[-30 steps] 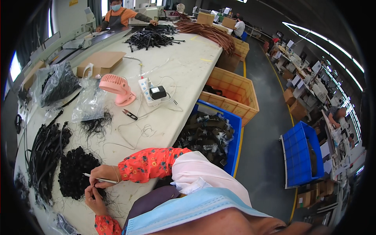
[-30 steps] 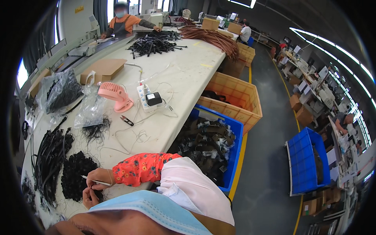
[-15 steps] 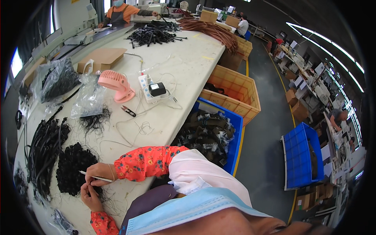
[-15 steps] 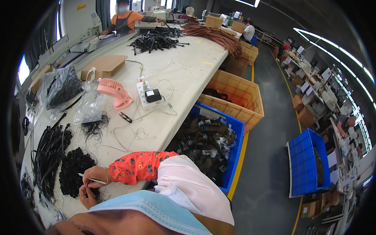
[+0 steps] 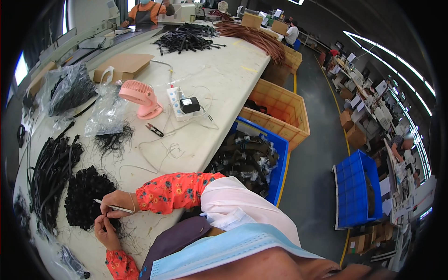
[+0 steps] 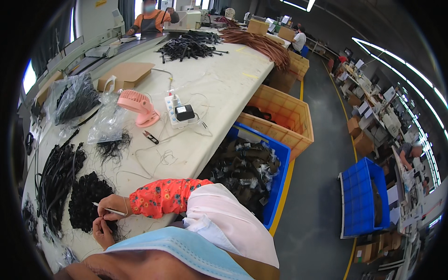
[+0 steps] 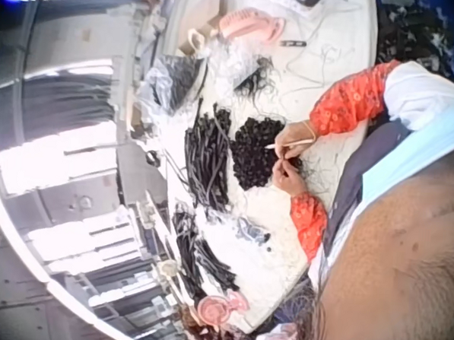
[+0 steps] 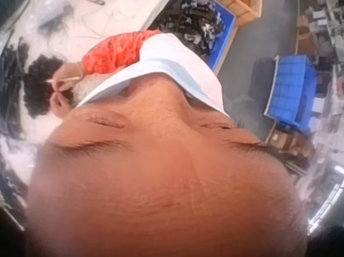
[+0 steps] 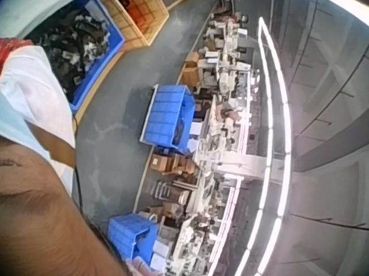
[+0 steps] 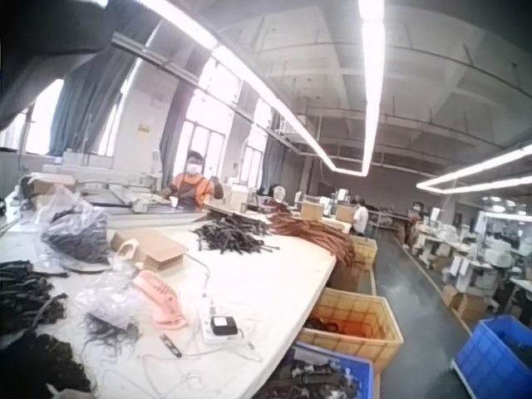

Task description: The person sits at a workbench in a factory setting and repeatedly assembles small black hair accessories. Using a metal tool, they insert a thin wire into a black plastic ring and then pull a bundle of black hair through the ring. The process is repeated for multiple units, with the finished items placed on the table.

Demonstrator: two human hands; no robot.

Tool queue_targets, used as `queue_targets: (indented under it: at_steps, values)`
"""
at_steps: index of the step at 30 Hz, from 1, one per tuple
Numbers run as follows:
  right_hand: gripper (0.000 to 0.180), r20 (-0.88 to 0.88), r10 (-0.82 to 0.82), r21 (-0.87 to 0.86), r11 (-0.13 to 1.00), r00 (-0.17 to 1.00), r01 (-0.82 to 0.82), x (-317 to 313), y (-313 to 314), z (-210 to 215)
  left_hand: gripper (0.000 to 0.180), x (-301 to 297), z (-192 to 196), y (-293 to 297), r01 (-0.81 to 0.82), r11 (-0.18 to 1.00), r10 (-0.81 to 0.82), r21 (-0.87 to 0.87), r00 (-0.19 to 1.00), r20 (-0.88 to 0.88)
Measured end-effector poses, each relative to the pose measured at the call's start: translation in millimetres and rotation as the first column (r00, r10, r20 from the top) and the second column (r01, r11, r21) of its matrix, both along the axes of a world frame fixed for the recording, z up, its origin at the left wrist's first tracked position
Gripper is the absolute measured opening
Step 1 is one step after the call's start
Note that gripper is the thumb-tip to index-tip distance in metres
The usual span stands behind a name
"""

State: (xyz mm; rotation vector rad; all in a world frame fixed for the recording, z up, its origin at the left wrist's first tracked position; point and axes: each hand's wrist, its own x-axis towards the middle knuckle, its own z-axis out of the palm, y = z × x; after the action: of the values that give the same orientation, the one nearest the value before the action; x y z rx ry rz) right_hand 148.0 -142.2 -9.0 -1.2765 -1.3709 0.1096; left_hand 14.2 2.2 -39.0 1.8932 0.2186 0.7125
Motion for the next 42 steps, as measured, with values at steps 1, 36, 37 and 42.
queue_targets:
  at_steps: [1, 36, 37, 42]
  values:
    - [0.016, -0.001, -0.002, -0.01, 1.0, 1.0, 0.002, -0.4, -1.0, 0.3, 0.008, 0.0, -0.2, -0.3, 0.005, 1.0, -0.005, -0.003, 1.0, 0.004]
    - [0.017, 0.008, -0.011, 0.018, 1.0, 1.0, 0.011, -3.7, -3.3, 6.5, 0.008, -3.7, 10.9, -7.9, 0.03, 0.999, -0.03, -0.038, 1.0, -0.003]
    - [0.017, 0.008, -0.008, 0.023, 1.0, 1.0, 0.008, -3.5, -3.4, 6.8, 0.008, -3.3, 10.9, -8.7, 0.03, 0.999, -0.03, -0.045, 1.0, -0.001]
    - [0.017, 0.011, -0.015, 0.016, 1.0, 1.0, 0.014, -3.5, -8.1, 9.9, 0.008, -3.3, 14.7, -10.7, 0.073, 0.989, -0.077, -0.125, 0.997, -0.029]
